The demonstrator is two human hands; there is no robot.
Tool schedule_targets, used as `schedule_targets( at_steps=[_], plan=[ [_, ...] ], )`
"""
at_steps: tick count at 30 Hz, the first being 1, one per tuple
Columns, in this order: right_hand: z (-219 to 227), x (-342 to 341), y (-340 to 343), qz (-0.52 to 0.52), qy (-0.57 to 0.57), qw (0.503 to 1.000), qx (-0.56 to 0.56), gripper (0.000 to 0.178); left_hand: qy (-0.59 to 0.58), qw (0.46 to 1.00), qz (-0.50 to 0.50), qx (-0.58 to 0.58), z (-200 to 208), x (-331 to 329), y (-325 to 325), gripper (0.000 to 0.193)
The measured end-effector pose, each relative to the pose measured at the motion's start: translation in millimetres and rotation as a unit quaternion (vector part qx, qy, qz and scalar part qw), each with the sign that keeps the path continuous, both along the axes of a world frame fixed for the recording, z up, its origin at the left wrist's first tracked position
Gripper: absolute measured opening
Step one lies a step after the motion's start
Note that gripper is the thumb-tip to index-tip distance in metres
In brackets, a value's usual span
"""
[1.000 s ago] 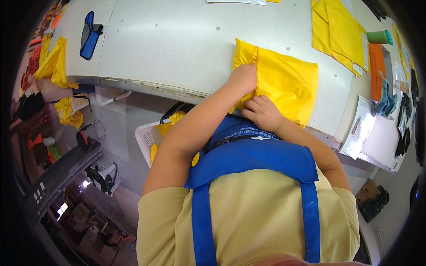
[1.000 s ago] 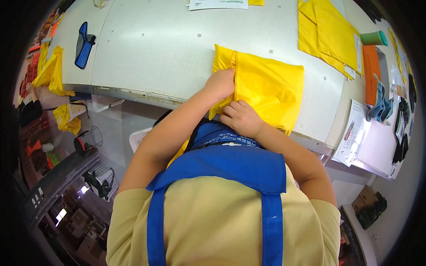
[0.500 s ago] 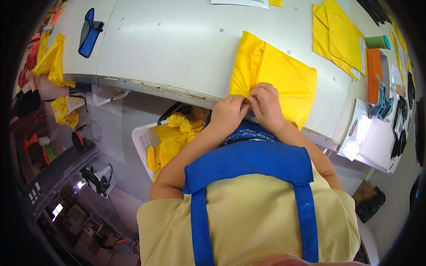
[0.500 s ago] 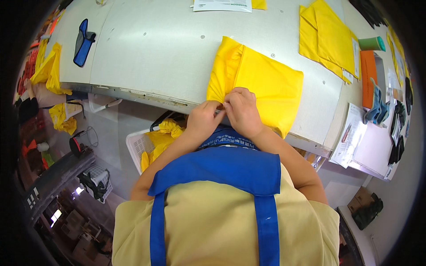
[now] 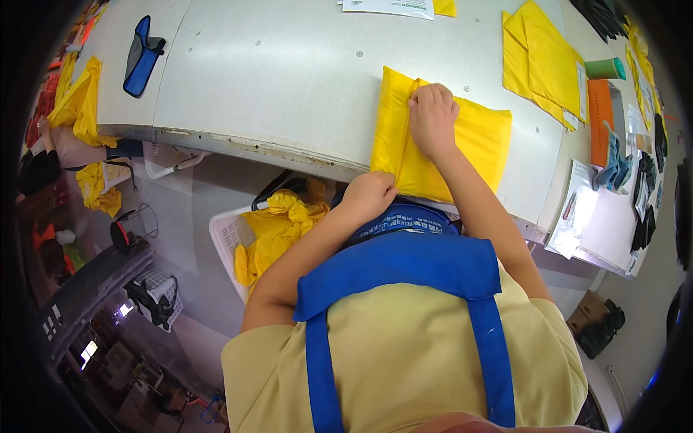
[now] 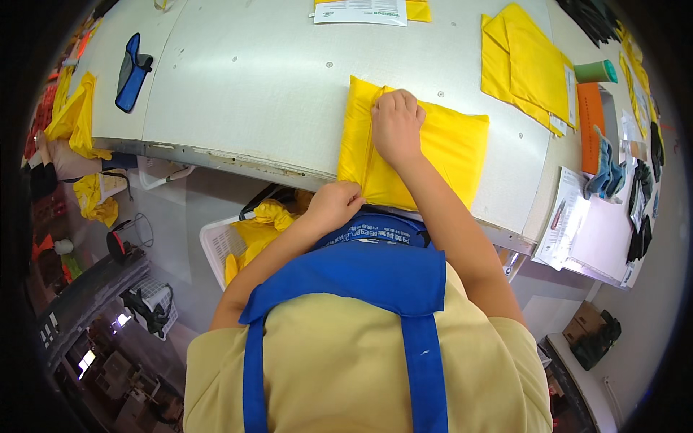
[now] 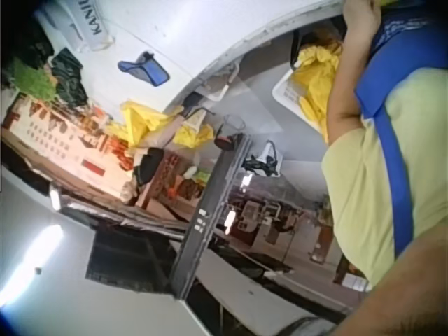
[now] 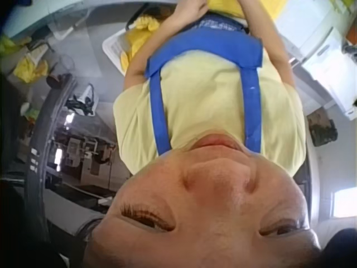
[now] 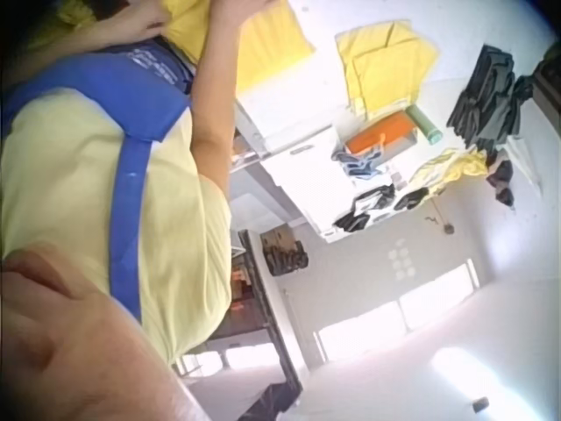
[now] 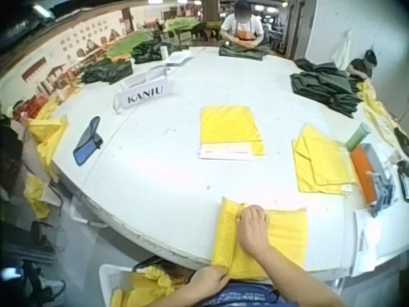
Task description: The person folds a yellow garment on a white table, aligns the edges, and places it into a clear plastic bag. They repeat this process with additional yellow garments, stacking the packaged items on the table.
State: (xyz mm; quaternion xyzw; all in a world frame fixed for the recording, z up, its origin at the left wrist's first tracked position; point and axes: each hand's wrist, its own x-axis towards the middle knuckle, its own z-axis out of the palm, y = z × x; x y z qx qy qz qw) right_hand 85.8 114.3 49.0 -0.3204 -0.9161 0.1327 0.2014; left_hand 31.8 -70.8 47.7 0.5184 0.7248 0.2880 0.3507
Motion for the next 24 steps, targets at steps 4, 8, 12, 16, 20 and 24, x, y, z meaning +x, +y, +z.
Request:
schedule_targets(
  at_steps=[4,8,12,16,20,24],
  plan=[
    [-4.9,-11.4,23.2,-0.014,-0.023,0.998,-0.049,0.014,-0.010,0.999,-0.001,-0.034,0.4,1.3,-5.1,0.017],
    [1.0,3.2,44.3,-0.010,-0.056,0.992,-0.113,0.026,0.029,0.998,-0.002,-0.057,29.3,-9.8,9.5,0.018],
    [6.1,34.9,43.3,-0.064,-0.147,0.987,0.009,0.048,0.183,0.955,0.103,0.209,12.5,-21.8,59.3,0.057],
    [-1.6,81.1,49.2,-0.150,-0.283,0.947,0.008,0.057,0.252,0.962,0.074,0.077,-37.7,-23.0,80.6,0.076],
    [-22.6,98.6,40.7,-0.176,-0.297,0.938,-0.028,0.057,0.283,0.959,0.030,0.001,-29.1,-14.4,85.4,0.079],
    [-23.5,92.6,39.2,-0.192,-0.284,0.938,-0.054,0.058,0.189,0.981,0.042,0.023,-33.4,-19.9,87.7,0.077]
  ],
)
